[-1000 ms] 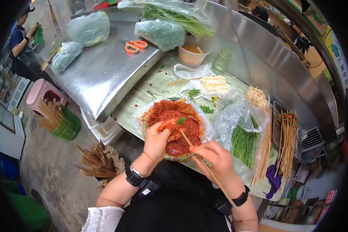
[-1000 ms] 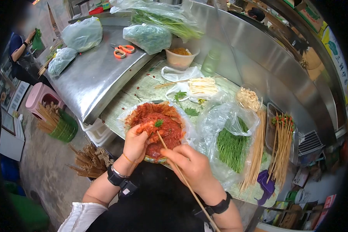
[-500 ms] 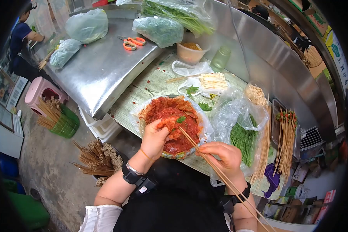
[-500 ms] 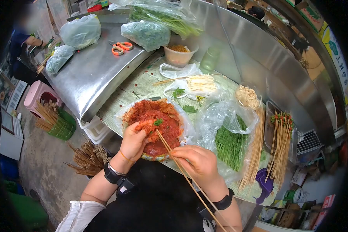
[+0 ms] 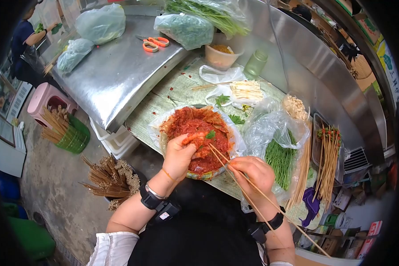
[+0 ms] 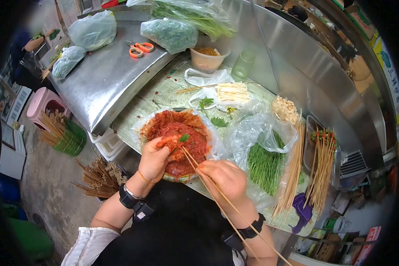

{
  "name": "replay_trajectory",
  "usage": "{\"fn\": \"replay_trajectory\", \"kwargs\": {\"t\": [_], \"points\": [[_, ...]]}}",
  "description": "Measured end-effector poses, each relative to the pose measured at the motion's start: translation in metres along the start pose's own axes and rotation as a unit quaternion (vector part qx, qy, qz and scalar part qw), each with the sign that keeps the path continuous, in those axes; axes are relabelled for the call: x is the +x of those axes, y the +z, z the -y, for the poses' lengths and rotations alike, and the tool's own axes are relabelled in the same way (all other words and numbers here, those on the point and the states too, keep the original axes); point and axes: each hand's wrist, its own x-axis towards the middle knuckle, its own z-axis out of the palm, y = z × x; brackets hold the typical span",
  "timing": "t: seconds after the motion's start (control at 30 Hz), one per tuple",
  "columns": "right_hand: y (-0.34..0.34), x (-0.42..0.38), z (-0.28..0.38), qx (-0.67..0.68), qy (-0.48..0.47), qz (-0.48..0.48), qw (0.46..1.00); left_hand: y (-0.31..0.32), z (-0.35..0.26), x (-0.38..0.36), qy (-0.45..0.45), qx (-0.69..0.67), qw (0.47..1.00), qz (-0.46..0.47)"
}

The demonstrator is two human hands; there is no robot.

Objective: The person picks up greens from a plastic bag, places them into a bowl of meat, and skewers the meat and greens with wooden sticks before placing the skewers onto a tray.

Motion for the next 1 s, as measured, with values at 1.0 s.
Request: {"fn": "replay_trajectory", "kwargs": {"t": [1.0], "points": [[0.011, -0.052, 0.010, 0.412, 0.332, -0.153, 0.835, 0.005, 0.002, 0.005, 0.158, 0.015, 0.985, -0.060]]}}
